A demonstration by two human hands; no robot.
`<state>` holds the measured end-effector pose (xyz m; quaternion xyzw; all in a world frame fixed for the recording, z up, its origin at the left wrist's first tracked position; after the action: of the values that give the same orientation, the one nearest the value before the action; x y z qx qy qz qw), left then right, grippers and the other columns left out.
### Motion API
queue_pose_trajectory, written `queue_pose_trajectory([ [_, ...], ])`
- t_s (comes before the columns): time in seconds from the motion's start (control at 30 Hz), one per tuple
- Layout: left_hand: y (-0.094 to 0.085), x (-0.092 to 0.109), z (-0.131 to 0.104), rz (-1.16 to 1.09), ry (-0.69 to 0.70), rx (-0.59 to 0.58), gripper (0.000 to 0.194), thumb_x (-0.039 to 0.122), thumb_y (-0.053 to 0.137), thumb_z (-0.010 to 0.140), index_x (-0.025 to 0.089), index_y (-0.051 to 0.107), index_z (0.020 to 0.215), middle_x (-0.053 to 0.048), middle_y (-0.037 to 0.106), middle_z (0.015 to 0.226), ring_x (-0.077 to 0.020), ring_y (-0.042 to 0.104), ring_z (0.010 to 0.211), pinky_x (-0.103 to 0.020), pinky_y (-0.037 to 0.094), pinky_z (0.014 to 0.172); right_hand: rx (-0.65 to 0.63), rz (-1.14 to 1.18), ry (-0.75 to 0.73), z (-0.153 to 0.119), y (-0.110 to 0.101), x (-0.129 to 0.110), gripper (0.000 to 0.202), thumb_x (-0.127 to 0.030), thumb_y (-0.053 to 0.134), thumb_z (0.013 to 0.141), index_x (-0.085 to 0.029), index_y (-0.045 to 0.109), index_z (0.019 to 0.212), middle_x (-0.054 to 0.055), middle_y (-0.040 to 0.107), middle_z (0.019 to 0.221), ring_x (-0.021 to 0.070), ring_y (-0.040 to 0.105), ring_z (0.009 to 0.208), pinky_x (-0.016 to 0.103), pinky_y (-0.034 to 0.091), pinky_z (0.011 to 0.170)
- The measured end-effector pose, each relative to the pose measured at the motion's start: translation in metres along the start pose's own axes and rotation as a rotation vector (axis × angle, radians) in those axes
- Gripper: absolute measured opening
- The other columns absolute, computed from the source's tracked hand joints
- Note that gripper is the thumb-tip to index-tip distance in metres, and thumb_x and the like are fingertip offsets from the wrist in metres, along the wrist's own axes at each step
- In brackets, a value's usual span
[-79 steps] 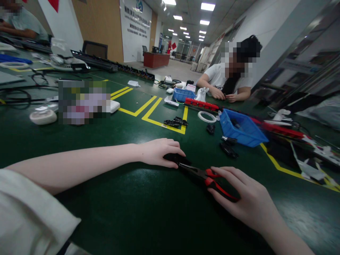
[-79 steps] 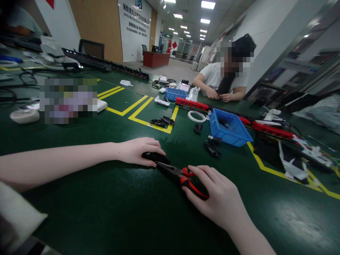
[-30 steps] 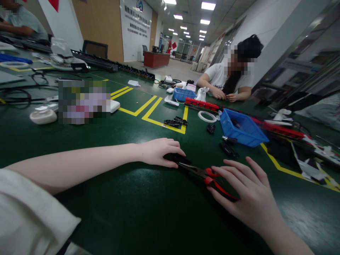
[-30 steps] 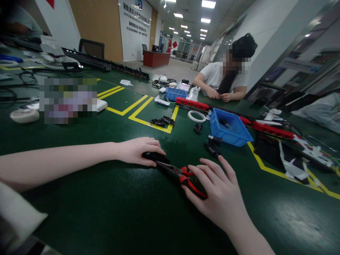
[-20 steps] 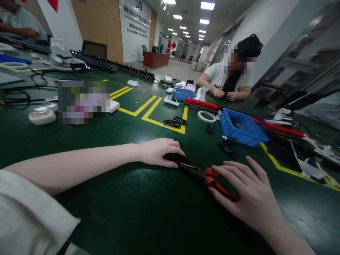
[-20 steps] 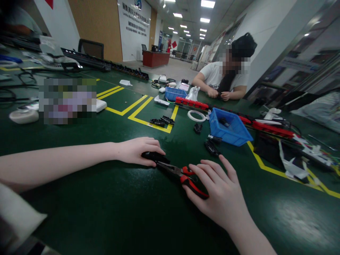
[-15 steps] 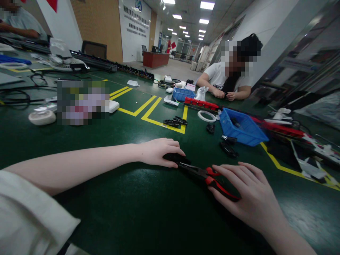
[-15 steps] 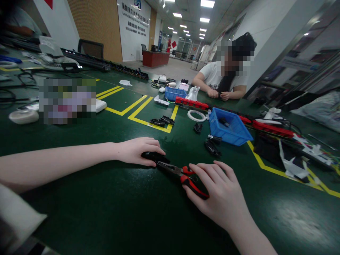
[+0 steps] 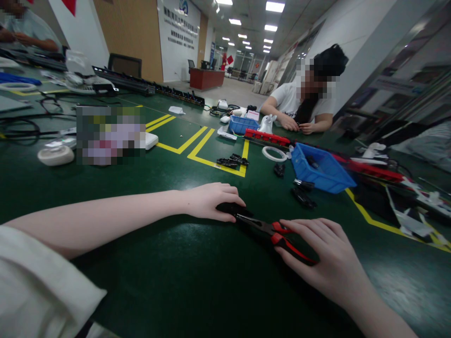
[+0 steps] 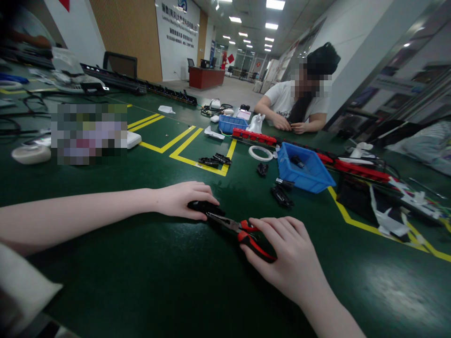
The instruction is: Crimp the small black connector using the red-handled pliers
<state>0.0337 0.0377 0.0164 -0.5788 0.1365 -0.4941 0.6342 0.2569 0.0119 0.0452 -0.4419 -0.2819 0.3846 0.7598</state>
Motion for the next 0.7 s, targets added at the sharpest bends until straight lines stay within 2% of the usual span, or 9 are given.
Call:
queue_pose_trajectory([
  [0.23,-0.0003,0.0001,-0.0003,0.003,0.008,0.005,0.039,0.029,0.069,0.090,0.015,0.060,0.125,-0.010,0.064,0.112,-0.0229,0.061,0.100,-0.033,0.047,0.084,0.001,-0.005,-0.013,0.0022,-0.0016,-0.0001,0.034,-0.036,0.063,0.088,-0.021,0.058,0.118,0.008,0.073,0.103,0.0248,0.069,0.089,0.043,0.049,0.080],
  [0.4,-0.0005,-0.0003,0.0001,-0.003,0.003,0.011,0.037,0.030,0.069,0.090,0.018,0.061,0.123,-0.009,0.064,0.111,-0.0230,0.061,0.100,-0.033,0.047,0.086,-0.019,0.004,0.000,0.0004,-0.0015,0.0010,0.034,-0.035,0.063,0.088,-0.018,0.060,0.117,0.010,0.072,0.103,0.0233,0.069,0.086,0.037,0.055,0.070],
  [0.7,-0.0005,0.0004,-0.0002,0.005,0.009,0.011,0.039,0.029,0.070,0.090,0.015,0.060,0.125,-0.009,0.064,0.111,-0.0222,0.061,0.100,-0.032,0.047,0.085,-0.019,0.039,0.016,0.0016,0.0007,-0.0060,0.034,-0.034,0.063,0.088,-0.017,0.061,0.117,0.010,0.071,0.103,0.0229,0.070,0.087,0.034,0.059,0.071],
])
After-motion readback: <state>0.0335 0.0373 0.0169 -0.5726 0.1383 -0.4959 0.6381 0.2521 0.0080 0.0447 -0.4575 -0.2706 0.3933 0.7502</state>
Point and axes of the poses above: each hand's wrist, its own z-axis towards the middle knuckle, its own y-axis out of the palm, x = y × z, the point moved 6 cm from there along z, towards the middle knuckle
